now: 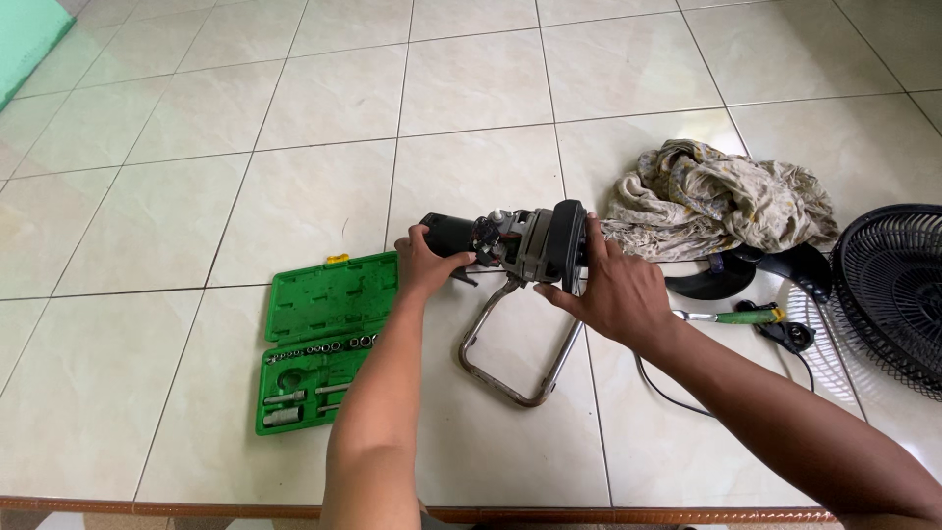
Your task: The person wipes the fan motor housing with a cloth, then attaches it to the fan stand. They use a screwdriver to tighten screws on the motor housing to secure it in place.
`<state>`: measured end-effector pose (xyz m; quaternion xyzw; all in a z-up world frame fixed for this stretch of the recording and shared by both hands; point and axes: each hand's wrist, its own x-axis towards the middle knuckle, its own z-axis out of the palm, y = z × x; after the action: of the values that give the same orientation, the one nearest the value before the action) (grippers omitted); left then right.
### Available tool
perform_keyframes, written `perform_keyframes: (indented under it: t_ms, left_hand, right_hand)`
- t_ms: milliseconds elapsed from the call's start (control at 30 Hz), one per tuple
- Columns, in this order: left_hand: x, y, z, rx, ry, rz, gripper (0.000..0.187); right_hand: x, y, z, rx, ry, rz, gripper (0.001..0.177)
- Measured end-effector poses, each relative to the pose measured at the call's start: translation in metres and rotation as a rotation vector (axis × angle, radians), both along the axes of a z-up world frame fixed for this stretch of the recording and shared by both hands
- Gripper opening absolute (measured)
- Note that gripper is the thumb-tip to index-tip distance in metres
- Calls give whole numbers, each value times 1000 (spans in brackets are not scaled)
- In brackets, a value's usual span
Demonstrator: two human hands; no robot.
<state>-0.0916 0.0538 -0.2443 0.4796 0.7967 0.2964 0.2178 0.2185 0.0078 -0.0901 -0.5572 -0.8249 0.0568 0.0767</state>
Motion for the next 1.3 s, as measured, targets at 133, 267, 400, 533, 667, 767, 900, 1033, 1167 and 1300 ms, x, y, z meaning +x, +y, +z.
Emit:
perform_keyframes:
  t_ms: [133, 267, 400, 533, 667, 767, 900, 1033, 1167, 1300]
  left_hand:
    - [14, -7, 13, 28, 167, -41, 114]
    - [20, -15, 23, 278, 531, -237, 72]
    - [24, -16, 6, -35, 389, -533, 36]
    - [28, -27, -46, -314, 448, -694, 43]
    - [31, -25, -99, -315, 479, -645, 43]
    - [44, -18, -116, -361, 353, -544, 38]
    - [95, -14, -113, -478, -68, -331, 25]
    - [130, -25, -101, -499, -187, -251, 30]
    - [128, -1, -50, -339, 229, -282, 20]
    - [108, 17, 42, 576, -5, 7, 13]
  right_hand:
    - [0, -9, 7, -52, 6, -3, 137]
    - [0, -6, 7, -22, -5, -10, 134]
    - [-1, -1, -1, 28, -33, -20, 132]
    - [-1, 7, -8, 82, 16, 18, 126]
    - [8, 22, -10, 168, 3, 118, 124]
    - [12, 43, -10, 43, -134, 96, 130]
    - [32, 73, -6, 77, -135, 113, 128]
    - [67, 86, -14, 100, -38, 184, 119]
    - [87, 96, -25, 158, 42, 226, 98]
    - [83, 99, -33, 165, 31, 246, 99]
